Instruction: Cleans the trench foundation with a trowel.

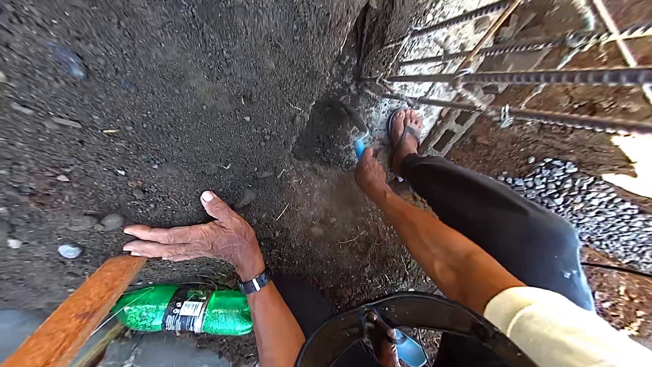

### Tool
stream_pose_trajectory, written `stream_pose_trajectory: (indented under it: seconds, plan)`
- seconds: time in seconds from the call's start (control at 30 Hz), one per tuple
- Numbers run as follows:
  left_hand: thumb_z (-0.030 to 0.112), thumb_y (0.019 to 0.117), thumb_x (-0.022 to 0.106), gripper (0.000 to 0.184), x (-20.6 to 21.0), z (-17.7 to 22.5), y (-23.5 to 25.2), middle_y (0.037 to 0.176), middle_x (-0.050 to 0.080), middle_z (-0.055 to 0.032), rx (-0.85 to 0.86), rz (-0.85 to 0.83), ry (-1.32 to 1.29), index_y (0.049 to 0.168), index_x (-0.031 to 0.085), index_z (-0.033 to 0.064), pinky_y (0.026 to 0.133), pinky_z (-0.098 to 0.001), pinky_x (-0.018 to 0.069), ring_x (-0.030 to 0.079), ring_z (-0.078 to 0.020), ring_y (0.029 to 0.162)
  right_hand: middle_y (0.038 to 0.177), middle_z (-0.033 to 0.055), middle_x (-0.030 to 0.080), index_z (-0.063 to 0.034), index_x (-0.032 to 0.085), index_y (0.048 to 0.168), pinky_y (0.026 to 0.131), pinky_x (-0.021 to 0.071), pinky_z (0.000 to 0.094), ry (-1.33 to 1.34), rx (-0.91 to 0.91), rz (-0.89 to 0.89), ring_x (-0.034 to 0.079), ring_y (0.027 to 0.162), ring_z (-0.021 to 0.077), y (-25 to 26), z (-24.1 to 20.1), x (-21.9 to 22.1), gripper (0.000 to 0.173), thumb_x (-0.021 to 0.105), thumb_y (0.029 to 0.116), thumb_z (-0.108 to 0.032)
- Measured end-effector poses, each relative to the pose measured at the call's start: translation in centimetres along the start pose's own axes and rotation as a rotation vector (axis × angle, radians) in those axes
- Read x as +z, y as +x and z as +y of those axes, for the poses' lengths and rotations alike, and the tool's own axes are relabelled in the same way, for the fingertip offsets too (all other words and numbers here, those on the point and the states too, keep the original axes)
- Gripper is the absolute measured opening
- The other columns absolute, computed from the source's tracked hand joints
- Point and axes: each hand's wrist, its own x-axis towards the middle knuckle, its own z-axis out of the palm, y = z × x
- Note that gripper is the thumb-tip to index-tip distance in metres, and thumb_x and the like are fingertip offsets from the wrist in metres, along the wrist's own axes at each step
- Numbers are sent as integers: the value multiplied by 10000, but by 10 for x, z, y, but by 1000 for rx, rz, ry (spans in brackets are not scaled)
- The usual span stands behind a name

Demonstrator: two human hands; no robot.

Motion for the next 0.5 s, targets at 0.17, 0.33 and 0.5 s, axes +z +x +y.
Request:
stream_pose_trajectory:
  seconds: [0.17, 0.33, 0.5]
  plan:
    - [605, 939, 589, 1070, 2, -2, 0, 1624, 67, -414, -5, 7, -4, 1583, 142, -124, 1230, -605, 133, 80, -531, 1533, 1153, 289, 667, -37, 357, 1467, 806, 557, 663, 93, -3, 28, 696, 1025, 474, 6, -3, -12, 537, 557, 989, -180]
    - [616, 945, 578, 1068, 2, -2, -2, 1632, 64, -402, -2, 3, 4, 1588, 139, -115, 1232, -597, 134, 75, -523, 1538, 1162, 251, 682, -51, 257, 1544, 841, 574, 612, 175, 48, 115, 707, 1054, 426, 46, -60, -33, 638, 541, 988, -181]
    - [619, 937, 586, 1073, 1, -2, -2, 1629, 65, -405, -9, 10, 7, 1588, 147, -112, 1231, -605, 128, 73, -531, 1534, 1103, 267, 684, -73, 299, 1503, 789, 565, 653, -12, -50, -15, 706, 1002, 469, 8, -40, -22, 634, 604, 954, -160]
